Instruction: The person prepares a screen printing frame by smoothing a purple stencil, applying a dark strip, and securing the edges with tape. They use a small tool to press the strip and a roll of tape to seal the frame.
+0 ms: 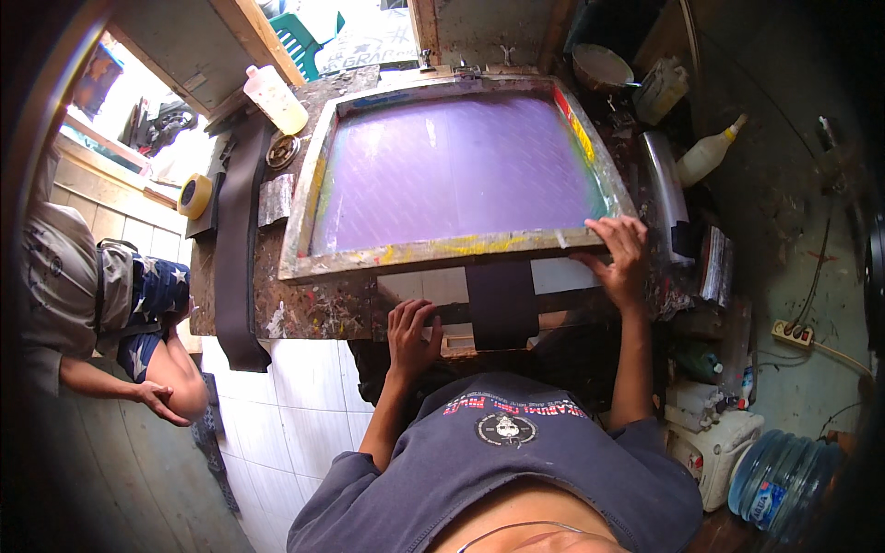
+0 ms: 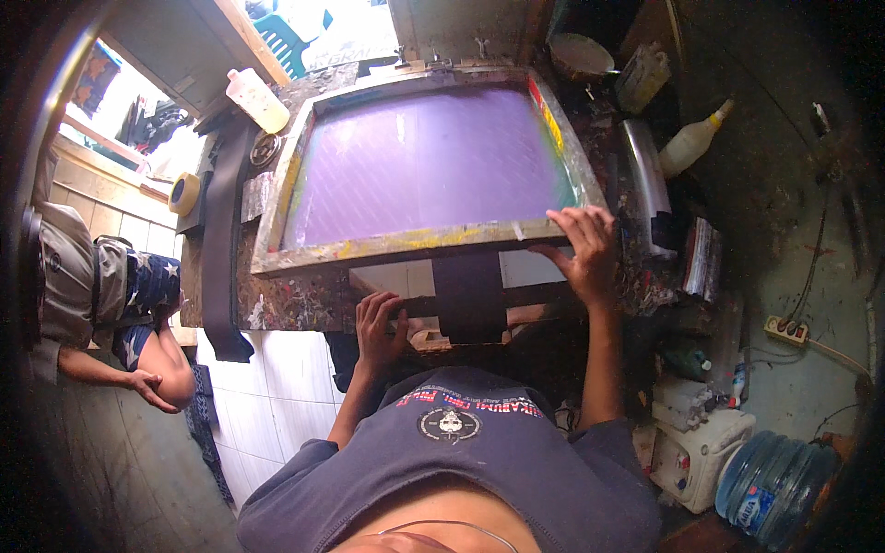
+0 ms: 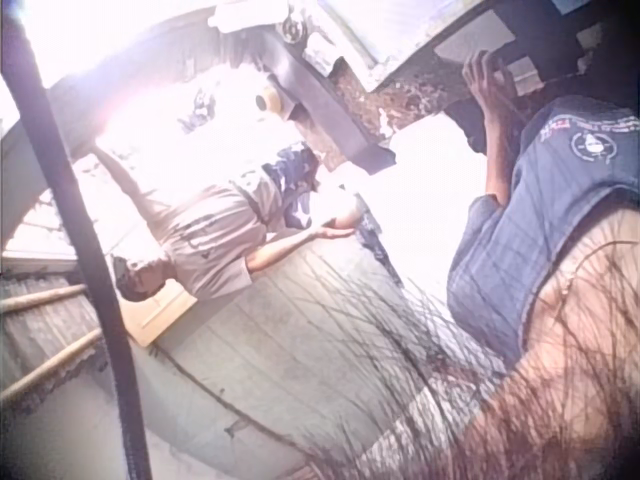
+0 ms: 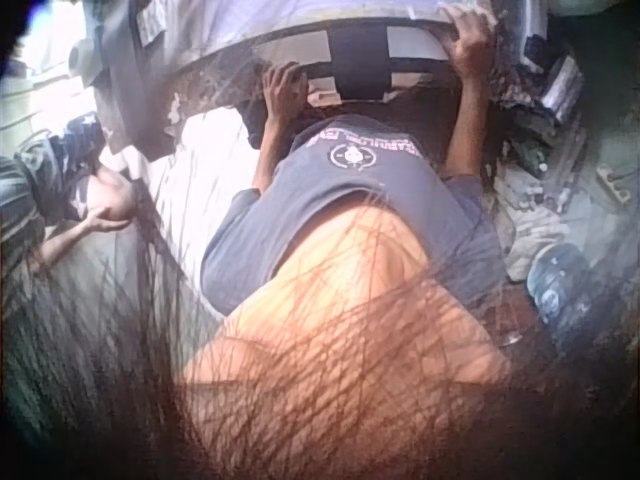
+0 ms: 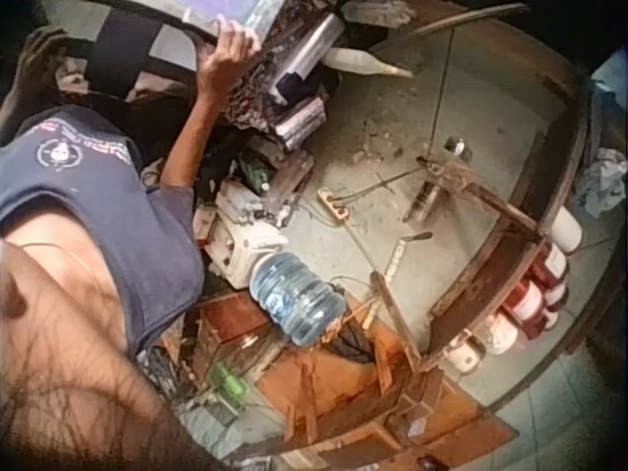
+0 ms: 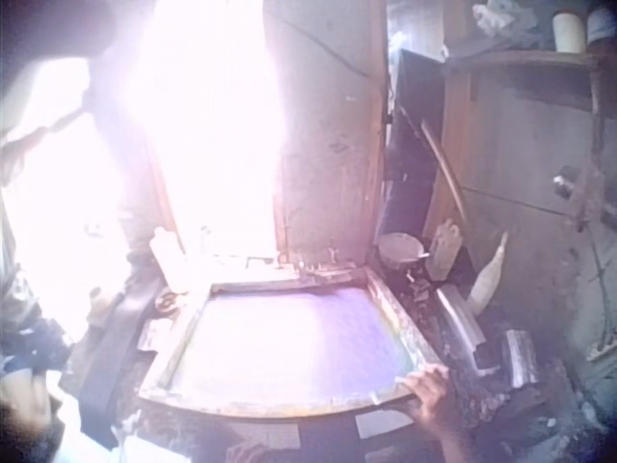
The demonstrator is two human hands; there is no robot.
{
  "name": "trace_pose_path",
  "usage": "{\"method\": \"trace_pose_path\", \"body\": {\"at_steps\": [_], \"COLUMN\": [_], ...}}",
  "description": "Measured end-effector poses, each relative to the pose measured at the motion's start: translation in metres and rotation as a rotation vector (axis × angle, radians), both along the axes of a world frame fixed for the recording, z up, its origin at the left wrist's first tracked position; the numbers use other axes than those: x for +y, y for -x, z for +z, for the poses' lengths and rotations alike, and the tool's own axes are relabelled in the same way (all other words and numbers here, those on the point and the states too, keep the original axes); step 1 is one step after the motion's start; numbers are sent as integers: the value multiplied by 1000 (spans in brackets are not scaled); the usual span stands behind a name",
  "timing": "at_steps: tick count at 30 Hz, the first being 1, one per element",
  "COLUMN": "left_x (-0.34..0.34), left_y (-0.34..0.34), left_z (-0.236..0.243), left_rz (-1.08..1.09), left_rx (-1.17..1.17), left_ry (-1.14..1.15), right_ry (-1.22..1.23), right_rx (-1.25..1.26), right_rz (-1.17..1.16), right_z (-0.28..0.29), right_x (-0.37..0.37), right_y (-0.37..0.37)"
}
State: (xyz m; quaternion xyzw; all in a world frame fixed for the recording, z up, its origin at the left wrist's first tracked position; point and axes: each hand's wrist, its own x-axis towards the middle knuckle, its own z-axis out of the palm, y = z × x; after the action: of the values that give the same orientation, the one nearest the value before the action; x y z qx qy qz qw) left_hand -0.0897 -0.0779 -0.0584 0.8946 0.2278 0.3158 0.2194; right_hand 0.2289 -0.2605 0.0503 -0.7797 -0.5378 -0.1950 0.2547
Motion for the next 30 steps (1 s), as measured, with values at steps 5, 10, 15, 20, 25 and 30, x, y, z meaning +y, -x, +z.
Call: {"method": "trace_pose_path", "body": {"at_steps": [5,10,15,20,25,30], "left_x": [7,23,62,69,67,66], "left_y": [-1,-10,-29,-33,-40,-38], "left_z": [-5,10,5,-5,3,7], "left_rz": [10,154,299,361,361,383], "left_rx": [0,121,198,276,322,346], "left_ry": [21,58,35,-13,4,26], "right_ry": [16,-121,-277,-565,-614,-485], "right_rx": [-160,-374,-575,-510,-643,-560], "right_rz": [22,54,109,-15,-218,-355], "right_z": [68,133,207,274,316,311], "right_x": [19,63,126,218,313,388], "right_y": [-24,-74,-146,-187,-259,-295]}}
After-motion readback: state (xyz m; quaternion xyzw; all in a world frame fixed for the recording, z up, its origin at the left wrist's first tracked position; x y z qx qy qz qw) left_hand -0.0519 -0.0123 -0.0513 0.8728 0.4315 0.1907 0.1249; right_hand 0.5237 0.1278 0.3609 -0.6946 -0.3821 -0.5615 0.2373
